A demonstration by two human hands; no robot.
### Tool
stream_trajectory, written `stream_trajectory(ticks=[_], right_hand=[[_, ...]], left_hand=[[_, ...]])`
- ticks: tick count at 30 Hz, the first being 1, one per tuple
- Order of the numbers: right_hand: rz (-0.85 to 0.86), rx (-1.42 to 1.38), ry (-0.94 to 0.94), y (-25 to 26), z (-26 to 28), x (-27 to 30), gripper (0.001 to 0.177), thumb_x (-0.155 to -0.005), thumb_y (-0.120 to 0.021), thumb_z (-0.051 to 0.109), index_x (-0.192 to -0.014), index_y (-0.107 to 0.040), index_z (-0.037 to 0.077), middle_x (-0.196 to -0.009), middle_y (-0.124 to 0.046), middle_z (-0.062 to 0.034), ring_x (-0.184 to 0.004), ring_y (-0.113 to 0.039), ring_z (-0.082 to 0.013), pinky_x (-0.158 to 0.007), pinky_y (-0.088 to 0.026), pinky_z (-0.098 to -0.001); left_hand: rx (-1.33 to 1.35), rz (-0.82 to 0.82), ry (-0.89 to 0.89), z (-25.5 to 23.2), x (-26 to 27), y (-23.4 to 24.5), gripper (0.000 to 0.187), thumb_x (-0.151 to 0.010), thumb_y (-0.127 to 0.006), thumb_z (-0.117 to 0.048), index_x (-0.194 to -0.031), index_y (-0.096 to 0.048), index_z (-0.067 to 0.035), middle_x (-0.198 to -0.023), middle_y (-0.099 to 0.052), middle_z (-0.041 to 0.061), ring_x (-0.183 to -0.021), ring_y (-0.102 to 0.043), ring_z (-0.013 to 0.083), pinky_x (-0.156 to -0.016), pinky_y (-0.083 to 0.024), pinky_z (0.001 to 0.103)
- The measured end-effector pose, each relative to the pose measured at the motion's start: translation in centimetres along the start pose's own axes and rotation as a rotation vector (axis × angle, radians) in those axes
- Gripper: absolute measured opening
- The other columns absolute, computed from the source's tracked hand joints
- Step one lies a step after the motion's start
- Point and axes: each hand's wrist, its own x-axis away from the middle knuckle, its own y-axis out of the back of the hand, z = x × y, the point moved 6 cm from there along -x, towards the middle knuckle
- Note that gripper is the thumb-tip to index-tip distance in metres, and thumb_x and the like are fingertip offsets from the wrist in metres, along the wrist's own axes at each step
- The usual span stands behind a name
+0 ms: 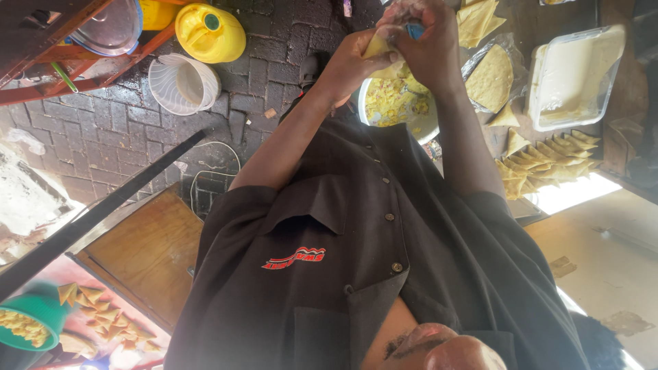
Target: The person fills triangular pastry wrappers with a yellow filling from a metal bowl using a spoon. The person folds and seals each wrapper into a triangular shape and places the finished samosas on a tray.
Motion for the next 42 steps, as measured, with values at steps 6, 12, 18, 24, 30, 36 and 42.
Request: stream_trajectory(ticks=[6,12,18,24,30,36,42], right_hand=[[-0.030,-0.302,-0.159,1.5,-2.1,1.4,0.038,-0.101,-0.080,-0.010,-0.131,-0.058,0.000,-0.123,-0.065,-0.0098,-0.114,-0.068,-0.0151,-0.101,-0.059,-0.0292],[-0.336,-0.071,0.098,-1.0,0.6,3.2,0.065,-0.102,-0.076,-0.011,-0.153,-0.036,0.000,-0.138,-0.062,-0.0166,-0.123,-0.069,-0.0218,-0.103,-0.063,-0.0361],[-0.132,0.652,0.191,-3.3,4.8,4.0,0.078,-0.078,-0.059,-0.018,-0.153,-0.040,-0.006,-0.143,-0.062,-0.0254,-0.133,-0.060,-0.0368,-0.112,-0.053,-0.0448],[-0.106,-0.102,-0.059,1.2,2.7,0.9,0.055,-0.097,-0.074,-0.014,-0.145,-0.048,-0.007,-0.133,-0.065,-0.0163,-0.125,-0.064,-0.0238,-0.109,-0.057,-0.0385],[0.031,-0.227,-0.210,1.6,0.8,-0.9,0.044,-0.091,-0.076,-0.008,-0.131,-0.057,-0.006,-0.119,-0.068,-0.0118,-0.099,-0.075,-0.0165,-0.087,-0.062,-0.0272],[0.007,-0.155,-0.142,2.0,1.0,-2.1,0.029,-0.107,-0.078,0.000,-0.131,-0.062,-0.004,-0.105,-0.075,-0.0094,-0.096,-0.075,-0.0169,-0.087,-0.064,-0.0287],[-0.195,-0.323,-0.224,1.9,0.2,-0.7,0.023,-0.108,-0.056,0.008,-0.130,-0.059,0.002,-0.121,-0.069,-0.0056,-0.115,-0.068,-0.0133,-0.103,-0.058,-0.0278]], left_hand=[[0.218,-0.071,-0.041,0.2,0.6,1.8,0.043,-0.106,-0.065,-0.023,-0.141,-0.055,0.000,-0.128,-0.067,0.011,-0.120,-0.069,0.0187,-0.107,-0.061,0.040],[0.280,-0.075,-0.132,0.3,-0.4,0.7,0.051,-0.110,-0.061,-0.030,-0.152,-0.047,-0.003,-0.135,-0.065,0.011,-0.125,-0.066,0.0182,-0.113,-0.055,0.038],[0.329,-0.025,-0.078,-1.4,-0.3,0.8,0.056,-0.109,-0.059,-0.040,-0.148,-0.054,0.000,-0.130,-0.070,0.010,-0.121,-0.069,0.0160,-0.111,-0.057,0.036],[0.022,0.001,-0.042,-2.5,0.5,0.2,0.046,-0.100,-0.075,-0.031,-0.130,-0.067,0.002,-0.116,-0.075,0.010,-0.104,-0.072,0.0125,-0.095,-0.061,0.032],[-0.261,-0.004,-0.023,-3.2,1.2,1.0,0.034,-0.103,-0.075,-0.023,-0.126,-0.073,0.002,-0.108,-0.077,0.010,-0.097,-0.071,0.0096,-0.087,-0.059,0.026],[-0.100,0.009,-0.021,-2.5,0.8,1.7,0.044,-0.100,-0.075,-0.018,-0.135,-0.060,0.003,-0.115,-0.073,0.009,-0.104,-0.075,0.0145,-0.093,-0.063,0.030],[0.195,-0.152,-0.038,-2.5,0.3,3.3,0.050,-0.099,-0.074,-0.020,-0.141,-0.055,0.000,-0.121,-0.073,0.011,-0.107,-0.076,0.0181,-0.097,-0.065,0.033]])
